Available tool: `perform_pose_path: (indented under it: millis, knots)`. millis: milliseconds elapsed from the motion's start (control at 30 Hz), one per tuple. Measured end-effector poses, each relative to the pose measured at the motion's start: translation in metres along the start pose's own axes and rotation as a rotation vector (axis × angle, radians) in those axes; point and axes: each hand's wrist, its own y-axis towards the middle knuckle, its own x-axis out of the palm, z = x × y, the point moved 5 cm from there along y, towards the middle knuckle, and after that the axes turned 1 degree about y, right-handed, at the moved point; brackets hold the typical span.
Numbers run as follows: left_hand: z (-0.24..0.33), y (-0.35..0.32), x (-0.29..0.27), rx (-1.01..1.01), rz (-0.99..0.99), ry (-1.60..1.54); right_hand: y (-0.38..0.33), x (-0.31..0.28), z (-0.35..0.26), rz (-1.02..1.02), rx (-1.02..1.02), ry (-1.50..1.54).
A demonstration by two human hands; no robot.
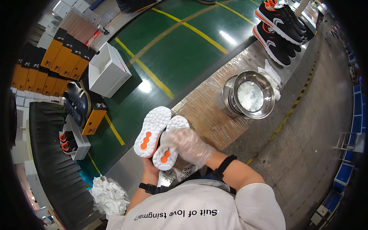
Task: The recorder wipes the soles of black and orange sneakers with a white cloth and places them back into boxes on a conveyor belt.
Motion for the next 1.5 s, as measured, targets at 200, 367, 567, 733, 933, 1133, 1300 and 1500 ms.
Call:
perform_pose_path:
  millis: [200,367,567,733,933,1133,1300,1500]
  knots:
    - [-0.001,0.007,-0.007,-0.006,0.076,0.0,0.026,-0.001,0.081,-0.124,0.352,-0.184]
    - [0.0,0.004,-0.007,0.003,0.115,-0.014,0.053,-0.002,-0.007,-0.134,-0.101,0.224]
    - [-0.003,0.008,-0.004,-0.016,0.124,-0.013,0.062,-0.002,0.086,-0.437,0.208,-0.22]
    - [-0.007,0.005,-0.023,-0.018,0.119,-0.098,0.095,-0.017,-0.012,0.013,0.001,0.334]
    - [-0.004,0.013,-0.023,0.051,0.225,0.1,0.119,0.019,-0.022,-0.314,-0.309,0.115]
    - [-0.007,0.011,-0.016,0.039,0.192,-0.075,0.11,0.04,0.093,-0.376,-0.09,-0.226]
    - [-0.017,0.015,0.0,0.039,0.161,-0.102,0.107,0.047,0.087,-0.251,0.511,0.584]
    - [-0.007,0.025,0.01,0.079,0.181,-0.002,0.088,0.019,-0.067,-0.502,-0.385,0.055]
